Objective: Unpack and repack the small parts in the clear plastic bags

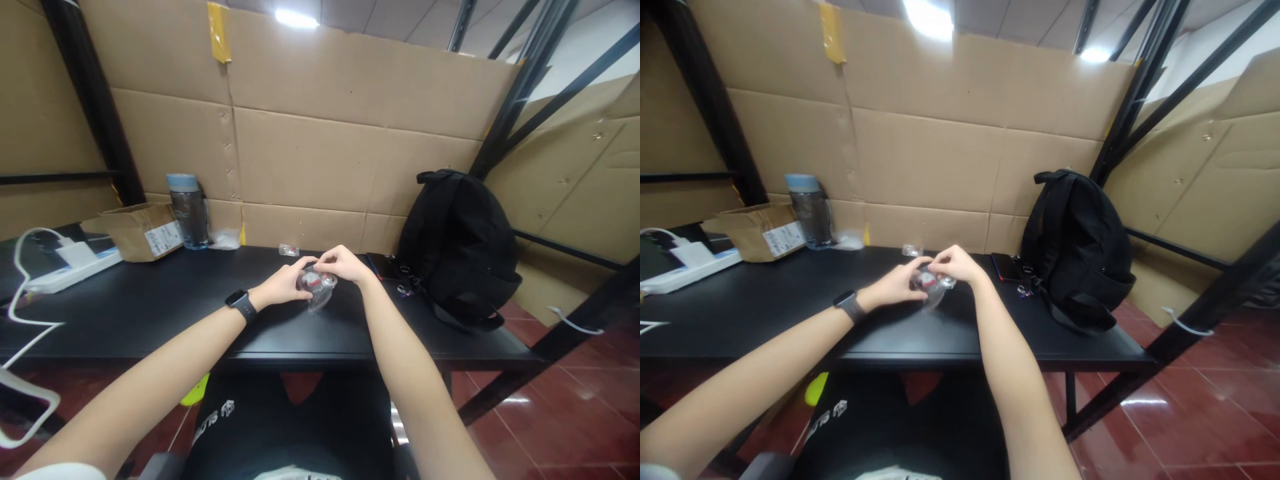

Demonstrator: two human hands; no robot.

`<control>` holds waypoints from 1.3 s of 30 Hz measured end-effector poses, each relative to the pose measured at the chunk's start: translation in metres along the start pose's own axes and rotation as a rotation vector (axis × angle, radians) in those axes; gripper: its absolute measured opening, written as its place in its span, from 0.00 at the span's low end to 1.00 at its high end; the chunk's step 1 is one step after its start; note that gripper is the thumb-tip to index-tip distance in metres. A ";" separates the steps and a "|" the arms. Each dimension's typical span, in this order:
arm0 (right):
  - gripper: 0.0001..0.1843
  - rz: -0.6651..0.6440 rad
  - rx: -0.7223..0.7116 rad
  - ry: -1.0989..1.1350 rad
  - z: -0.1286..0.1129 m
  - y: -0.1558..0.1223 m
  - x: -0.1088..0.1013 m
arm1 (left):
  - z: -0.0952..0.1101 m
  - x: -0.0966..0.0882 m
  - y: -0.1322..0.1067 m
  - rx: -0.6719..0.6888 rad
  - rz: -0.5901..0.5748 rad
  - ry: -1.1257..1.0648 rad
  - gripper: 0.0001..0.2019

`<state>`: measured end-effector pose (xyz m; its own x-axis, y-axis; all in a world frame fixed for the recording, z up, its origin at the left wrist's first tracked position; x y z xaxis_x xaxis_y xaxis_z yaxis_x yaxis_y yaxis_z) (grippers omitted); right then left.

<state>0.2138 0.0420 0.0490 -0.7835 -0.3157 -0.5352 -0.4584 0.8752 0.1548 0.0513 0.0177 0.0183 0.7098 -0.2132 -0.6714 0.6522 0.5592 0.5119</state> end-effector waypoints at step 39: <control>0.19 0.269 -0.054 0.341 0.018 0.018 0.002 | -0.041 -0.050 0.000 -0.136 0.633 -0.329 0.14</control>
<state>0.2111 0.0638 0.0358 -0.9676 -0.1896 -0.1665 -0.2329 0.9252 0.2996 0.0045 0.0610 0.0302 0.9975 -0.0335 -0.0618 0.0662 0.7451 0.6637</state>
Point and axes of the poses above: each hand's wrist, its own y-axis towards the middle knuckle, its own x-axis out of the palm, z = x × y, the point moved 6 cm from there along y, towards the middle knuckle, and after that the axes turned 7 degrees about x, right-handed, at the moved point
